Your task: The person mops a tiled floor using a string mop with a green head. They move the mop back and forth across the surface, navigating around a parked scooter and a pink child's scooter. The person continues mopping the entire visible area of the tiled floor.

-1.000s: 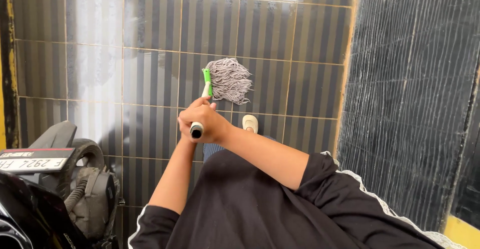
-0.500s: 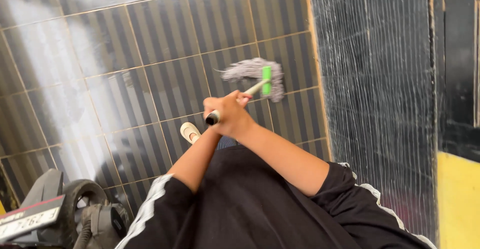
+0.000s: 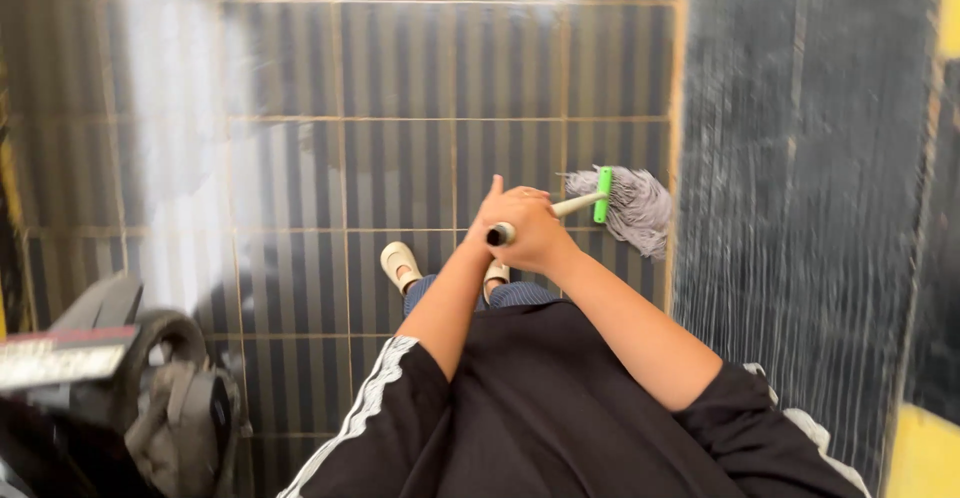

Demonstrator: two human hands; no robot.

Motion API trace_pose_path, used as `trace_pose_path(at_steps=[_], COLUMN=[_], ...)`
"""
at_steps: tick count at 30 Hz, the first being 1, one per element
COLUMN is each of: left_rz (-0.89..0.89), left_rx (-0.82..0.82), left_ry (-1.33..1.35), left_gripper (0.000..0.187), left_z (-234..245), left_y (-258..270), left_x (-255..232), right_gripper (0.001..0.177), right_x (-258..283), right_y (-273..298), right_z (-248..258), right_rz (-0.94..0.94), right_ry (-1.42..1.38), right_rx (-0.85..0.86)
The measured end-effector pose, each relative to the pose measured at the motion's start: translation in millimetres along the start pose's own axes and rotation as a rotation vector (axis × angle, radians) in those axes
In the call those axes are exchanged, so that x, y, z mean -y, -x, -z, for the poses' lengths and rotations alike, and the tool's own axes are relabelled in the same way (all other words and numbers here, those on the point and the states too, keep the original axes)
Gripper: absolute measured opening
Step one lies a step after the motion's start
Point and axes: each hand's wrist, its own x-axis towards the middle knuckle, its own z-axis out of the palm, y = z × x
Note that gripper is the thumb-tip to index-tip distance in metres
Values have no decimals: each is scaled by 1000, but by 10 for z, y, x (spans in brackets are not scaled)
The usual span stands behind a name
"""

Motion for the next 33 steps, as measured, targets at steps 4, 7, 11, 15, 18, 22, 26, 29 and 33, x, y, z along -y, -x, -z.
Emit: trace_pose_path(at_steps=[4,7,11,15,18,22,26,29,33], left_rz=[-387,-833,-866,-802,-611,-1933,-774,-671,-475], left_rx=[-92,-308,-1035,-1467,-1794,-1112,-1336,-1281,-1124], left_ry=[-938,-1525,-1537,-1344,-1283,264,-1069,-1398,-1882], left_gripper=[63,29,14,24,17,73,52,32,12], left_z=[438,518,-325,242,889,156,350,306,-105], left_y=[679,1452,2350,2944,2883,2376,2975,2912,2690], left_x=[-585,-1046,-1350,-972,-459,-725,-579,-665,-930], right_gripper=[25,25,26,27,27,29,30,25,34], right_x=[109,314,653,989,1081,952,732,1153,1214], right_y=[-807,-1327,-1642,-1739,-1621,-1525,-1455,-1521,-1417], right_z=[-481,-947,-1540,-2139,-2274,-2208,-1982,-1458,-1148], right_rz=[115,206,316,384,425,440,437,421,389], right_ry=[-56,-100,-153,-215,-252,-278,-291,-392,-376], right_rx=[120,211,343,482,546,604,638,711,706])
